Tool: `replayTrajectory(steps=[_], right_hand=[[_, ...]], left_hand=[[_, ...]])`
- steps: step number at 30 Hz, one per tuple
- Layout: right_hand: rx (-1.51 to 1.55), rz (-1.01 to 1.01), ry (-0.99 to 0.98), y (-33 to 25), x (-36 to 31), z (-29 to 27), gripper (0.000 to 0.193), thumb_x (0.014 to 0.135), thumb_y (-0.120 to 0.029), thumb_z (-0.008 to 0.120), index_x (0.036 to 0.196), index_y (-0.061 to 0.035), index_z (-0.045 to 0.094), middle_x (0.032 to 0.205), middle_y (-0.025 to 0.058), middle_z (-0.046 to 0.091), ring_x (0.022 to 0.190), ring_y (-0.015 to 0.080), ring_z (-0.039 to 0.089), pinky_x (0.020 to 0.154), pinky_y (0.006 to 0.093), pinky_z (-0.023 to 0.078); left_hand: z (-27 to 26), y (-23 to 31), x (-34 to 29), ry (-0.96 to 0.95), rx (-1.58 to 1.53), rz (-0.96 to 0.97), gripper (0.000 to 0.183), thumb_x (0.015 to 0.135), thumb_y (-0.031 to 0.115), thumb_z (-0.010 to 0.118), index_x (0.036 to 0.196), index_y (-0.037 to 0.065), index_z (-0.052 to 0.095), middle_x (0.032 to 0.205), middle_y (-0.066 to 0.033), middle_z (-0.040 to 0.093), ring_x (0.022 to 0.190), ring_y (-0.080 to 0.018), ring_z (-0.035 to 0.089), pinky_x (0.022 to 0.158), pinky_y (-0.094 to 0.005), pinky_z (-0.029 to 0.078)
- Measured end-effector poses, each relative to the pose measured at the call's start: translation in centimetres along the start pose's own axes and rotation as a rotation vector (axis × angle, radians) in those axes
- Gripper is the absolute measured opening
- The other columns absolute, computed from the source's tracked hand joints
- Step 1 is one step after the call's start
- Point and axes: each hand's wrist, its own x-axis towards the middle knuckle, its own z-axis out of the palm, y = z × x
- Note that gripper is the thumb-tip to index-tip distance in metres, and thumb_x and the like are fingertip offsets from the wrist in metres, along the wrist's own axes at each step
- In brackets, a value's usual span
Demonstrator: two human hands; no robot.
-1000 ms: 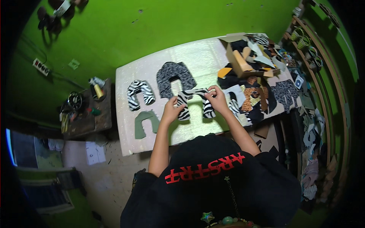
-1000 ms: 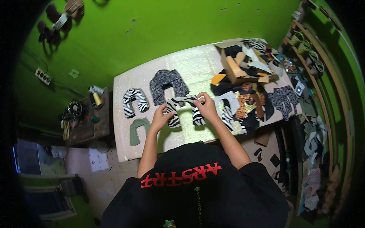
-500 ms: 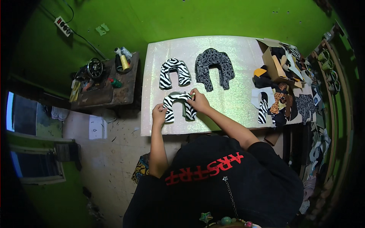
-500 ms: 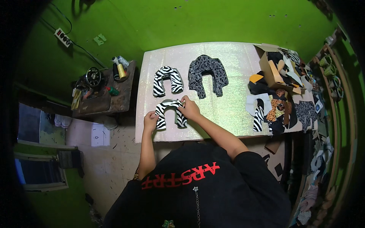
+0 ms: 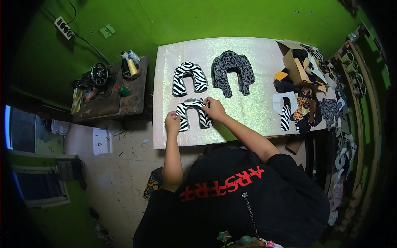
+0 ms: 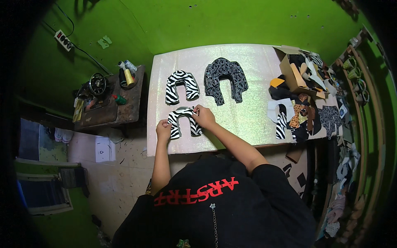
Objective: Sorting and arranging animal-print leather and fabric pieces for shoe manufacturing.
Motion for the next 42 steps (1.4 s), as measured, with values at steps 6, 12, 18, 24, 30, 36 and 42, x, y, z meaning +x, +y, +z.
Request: replayTrajectory(steps=[6,12,18,24,30,36,42], right_hand=[[-0.108,-0.031,0.144,1.0,-0.4,0.8,0.027,0.075,-0.027,0.062,0.083,-0.0010,0.059,0.072,0.0167,0.059,0.068,0.0290,0.059,0.067,0.0362,0.046],[0.188,0.093,0.095,1.3,1.3,1.5,0.023,0.078,-0.018,0.053,0.087,0.0023,0.058,0.075,0.0149,0.060,0.066,0.0229,0.057,0.063,0.0319,0.044],[0.534,0.089,-0.126,-0.3,2.5,2.1,0.024,0.074,-0.005,0.048,0.098,-0.0006,0.052,0.079,0.0064,0.057,0.063,0.0133,0.050,0.057,0.0257,0.041],[0.321,0.003,-0.186,0.5,3.2,2.0,0.023,0.069,-0.006,0.063,0.091,0.0010,0.055,0.077,0.0053,0.059,0.066,0.0118,0.055,0.060,0.0254,0.045],[-0.038,-0.060,-0.049,-0.3,3.1,2.6,0.022,0.071,-0.018,0.068,0.076,0.0013,0.058,0.061,0.0113,0.058,0.055,0.0190,0.054,0.056,0.0306,0.045],[-0.061,-0.028,0.038,-0.4,2.9,3.2,0.024,0.070,-0.019,0.069,0.075,0.0011,0.056,0.064,0.0154,0.058,0.058,0.0269,0.057,0.058,0.0340,0.045],[-0.145,0.014,0.039,-1.3,2.3,3.4,0.025,0.071,-0.020,0.067,0.079,0.0006,0.056,0.074,0.0189,0.060,0.071,0.0354,0.060,0.063,0.0416,0.047]], left_hand=[[-0.2,1.0,-1.2,0.058,0.199,0.063,0.028,0.072,0.010,0.066,0.097,0.002,0.056,0.088,-0.0129,0.058,0.079,-0.0234,0.057,0.070,-0.0329,0.046],[0.1,4.2,-2.7,0.052,0.216,0.280,0.030,0.077,0.025,0.064,0.096,0.002,0.058,0.090,-0.0135,0.059,0.082,-0.0267,0.056,0.077,-0.0357,0.043],[0.5,5.4,-2.1,-0.498,-0.352,-0.055,0.027,0.082,0.021,0.061,0.097,-0.001,0.057,0.081,-0.0048,0.062,0.064,-0.0086,0.054,0.054,-0.0208,0.042],[-0.7,4.6,0.2,-0.430,-0.442,-0.031,0.017,0.082,0.008,0.058,0.097,0.000,0.056,0.076,-0.0032,0.061,0.058,-0.0051,0.052,0.048,-0.0166,0.040],[-0.1,0.9,2.4,-0.183,-0.063,0.045,0.024,0.074,0.013,0.066,0.091,-0.004,0.062,0.075,-0.0100,0.064,0.065,-0.0163,0.060,0.060,-0.0266,0.046],[0.5,2.1,2.5,-0.039,0.073,0.040,0.020,0.070,0.013,0.069,0.086,0.003,0.062,0.074,-0.0107,0.064,0.068,-0.0232,0.062,0.063,-0.0316,0.047],[1.3,1.6,2.4,0.056,0.113,0.072,0.019,0.068,0.009,0.070,0.083,0.003,0.060,0.070,-0.0092,0.060,0.065,-0.0224,0.058,0.062,-0.0323,0.045]])
